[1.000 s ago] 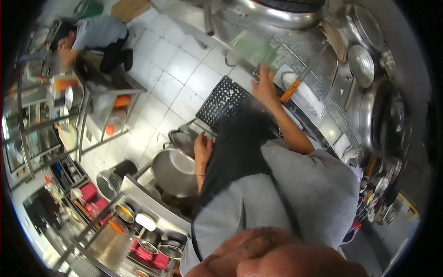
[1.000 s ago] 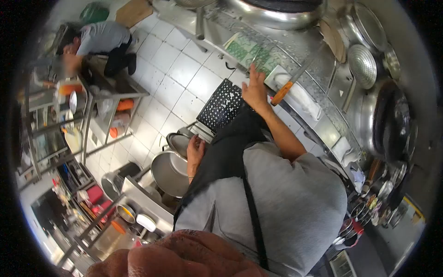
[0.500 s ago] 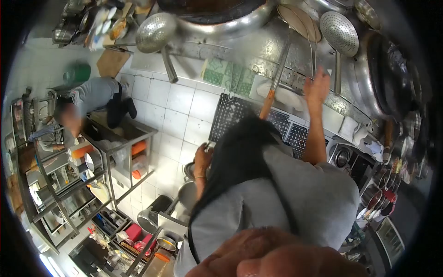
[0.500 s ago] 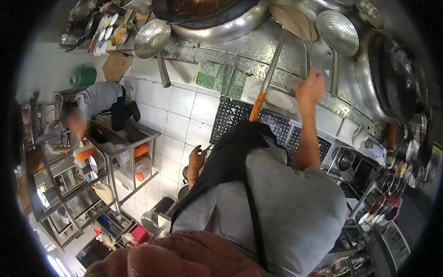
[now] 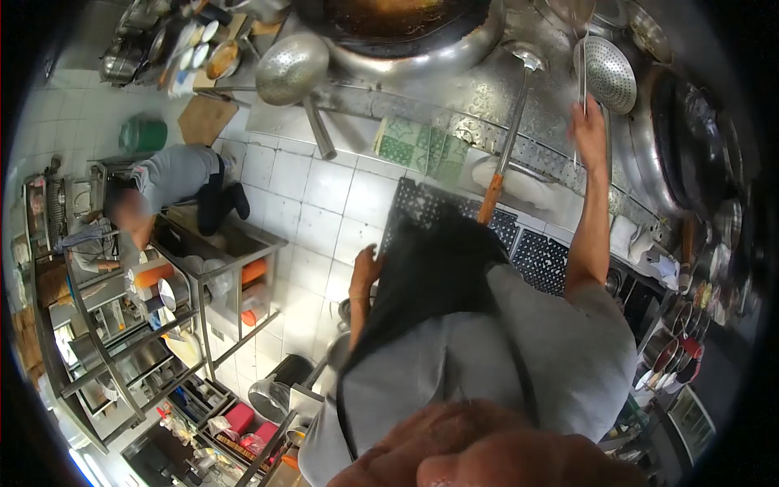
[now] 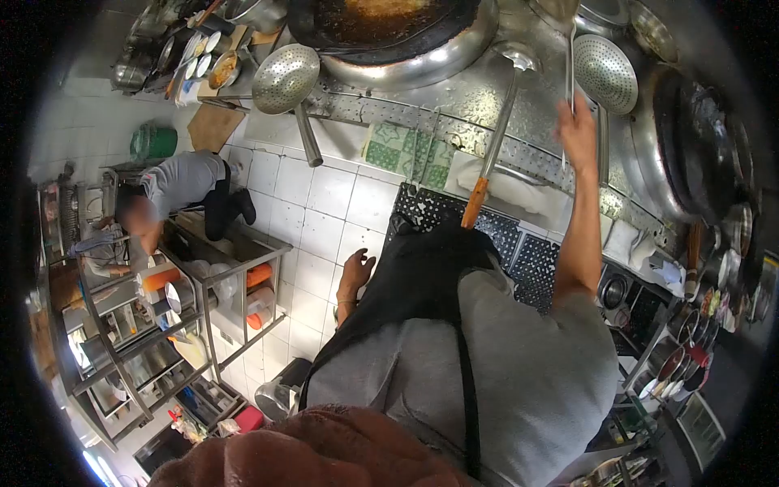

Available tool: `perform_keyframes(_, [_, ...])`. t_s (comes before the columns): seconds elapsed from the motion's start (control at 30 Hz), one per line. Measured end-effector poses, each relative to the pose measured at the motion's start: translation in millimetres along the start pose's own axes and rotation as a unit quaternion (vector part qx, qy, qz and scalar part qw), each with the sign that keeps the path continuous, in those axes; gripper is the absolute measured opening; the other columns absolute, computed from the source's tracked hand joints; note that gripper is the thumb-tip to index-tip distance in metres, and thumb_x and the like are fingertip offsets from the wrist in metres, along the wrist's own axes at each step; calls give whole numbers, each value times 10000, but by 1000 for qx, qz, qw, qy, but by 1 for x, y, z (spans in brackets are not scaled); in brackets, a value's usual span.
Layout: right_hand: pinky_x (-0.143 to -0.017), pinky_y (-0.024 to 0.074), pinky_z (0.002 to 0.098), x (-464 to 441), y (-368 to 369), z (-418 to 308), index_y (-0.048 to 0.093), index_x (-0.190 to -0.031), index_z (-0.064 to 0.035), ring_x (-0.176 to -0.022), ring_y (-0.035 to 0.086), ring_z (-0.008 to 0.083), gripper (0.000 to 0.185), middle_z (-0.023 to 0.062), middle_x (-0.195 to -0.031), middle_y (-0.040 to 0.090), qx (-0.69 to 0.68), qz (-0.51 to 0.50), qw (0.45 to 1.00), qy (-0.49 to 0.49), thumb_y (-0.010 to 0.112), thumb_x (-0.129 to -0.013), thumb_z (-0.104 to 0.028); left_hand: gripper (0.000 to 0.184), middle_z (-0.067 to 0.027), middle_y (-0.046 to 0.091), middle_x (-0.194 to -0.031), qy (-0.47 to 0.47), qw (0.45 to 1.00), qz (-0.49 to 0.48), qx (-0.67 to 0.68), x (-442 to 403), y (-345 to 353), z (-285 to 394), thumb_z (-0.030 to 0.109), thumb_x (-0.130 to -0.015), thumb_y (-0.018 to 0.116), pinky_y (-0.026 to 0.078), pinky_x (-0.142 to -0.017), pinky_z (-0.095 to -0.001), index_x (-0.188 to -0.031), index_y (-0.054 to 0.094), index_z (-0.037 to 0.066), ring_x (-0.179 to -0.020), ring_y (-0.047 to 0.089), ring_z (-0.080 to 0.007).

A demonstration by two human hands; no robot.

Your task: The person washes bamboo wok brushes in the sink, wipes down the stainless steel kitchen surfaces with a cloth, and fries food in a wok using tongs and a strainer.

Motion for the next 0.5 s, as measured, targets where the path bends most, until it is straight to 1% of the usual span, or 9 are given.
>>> perform_keyframes(0.03, [-519, 460, 269, 4, 17, -32, 469, -1392, -68, -594, 501, 110, 415, 53, -782, 559, -76, -17, 997, -1, 508, -986, -147, 499, -241, 677, -1061, 8, 1000, 0, -1, -8, -5, 3, 298, -852, 668, 518, -859, -421, -1222, 599, -29, -998, 653, -378])
perform_keyframes(0.07, [-475, 431, 247, 8, 33, -61, 451, -1408, -80, -563, 456, 86, 419, 30, -760, 526, -152, -32, 988, -4, 493, -996, -148, 490, -267, 650, -1095, 8, 1000, -16, 7, -14, -15, 9, 266, -865, 676, 507, -882, -425, -1226, 578, -51, -1014, 641, -377])
perform_keyframes(0.1, [-432, 402, 225, 11, 42, -79, 432, -1423, -92, -532, 412, 61, 424, 7, -739, 493, -227, -48, 973, -10, 477, -1005, -149, 483, -267, 653, -1086, 13, 1000, 1, 10, -21, -23, 8, 262, -867, 673, 508, -878, -426, -1226, 580, -48, -1012, 642, -377])
perform_keyframes(0.17, [-387, 366, 233, 14, 55, -85, 418, -1429, -97, -498, 397, 68, 428, 3, -741, 491, -216, -62, 974, 3, 469, -1006, -142, 469, -269, 658, -1069, 21, 999, 37, 23, -38, -34, -3, 255, -872, 666, 511, -869, -428, -1224, 583, -44, -1008, 644, -376])
perform_keyframes(0.2, [-365, 348, 238, 14, 62, -88, 411, -1432, -99, -480, 390, 71, 431, 1, -742, 490, -210, -74, 975, 11, 464, -1007, -138, 453, -266, 667, -1036, 35, 996, 78, 38, -43, -39, -10, 252, -873, 662, 518, -848, -429, -1214, 590, -38, -985, 651, -382])
perform_keyframes(0.3, [-310, 281, 222, -30, 71, -83, 391, -1439, -98, -417, 351, 48, 434, -30, -716, 467, -88, -100, 991, -3, 469, -1019, -174, 436, -265, 674, -1010, 18, 986, 143, 80, -41, -51, -26, 263, -876, 656, 523, -828, -429, -1176, 600, -48, -948, 658, -393])
perform_keyframes(0.33, [-330, 302, 232, -51, 75, -79, 406, -1429, -99, -420, 368, 63, 428, -6, -735, 480, -65, -115, 991, -8, 455, -1006, -143, 439, -266, 674, -1008, 11, 988, 134, 73, -40, -48, -37, 268, -875, 656, 523, -829, -429, -1174, 601, -49, -949, 658, -393])
perform_keyframes(0.43, [-320, 292, 229, -97, 78, -85, 393, -1429, -74, -407, 356, 57, 437, -9, -729, 481, -21, -177, 983, 44, 448, -999, -126, 456, -269, 675, -994, -12, 993, 103, 56, -35, -31, -77, 288, -863, 662, 521, -832, -434, -1161, 604, -52, -953, 657, -391])
perform_keyframes(0.5, [-314, 278, 226, -106, 76, -103, 372, -1434, -58, -409, 345, 49, 451, -16, -732, 483, -8, -246, 966, 74, 448, -993, -113, 465, -267, 677, -991, -31, 996, 78, 19, -23, -21, -98, 293, -855, 667, 518, -840, -436, -1156, 605, -56, -957, 655, -392])
Point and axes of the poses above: each hand's wrist, its own x-axis away from the middle knuckle, its own y-axis out of the palm, z = x × y, the point moved 3 cm from there along -x, towards the middle knuckle
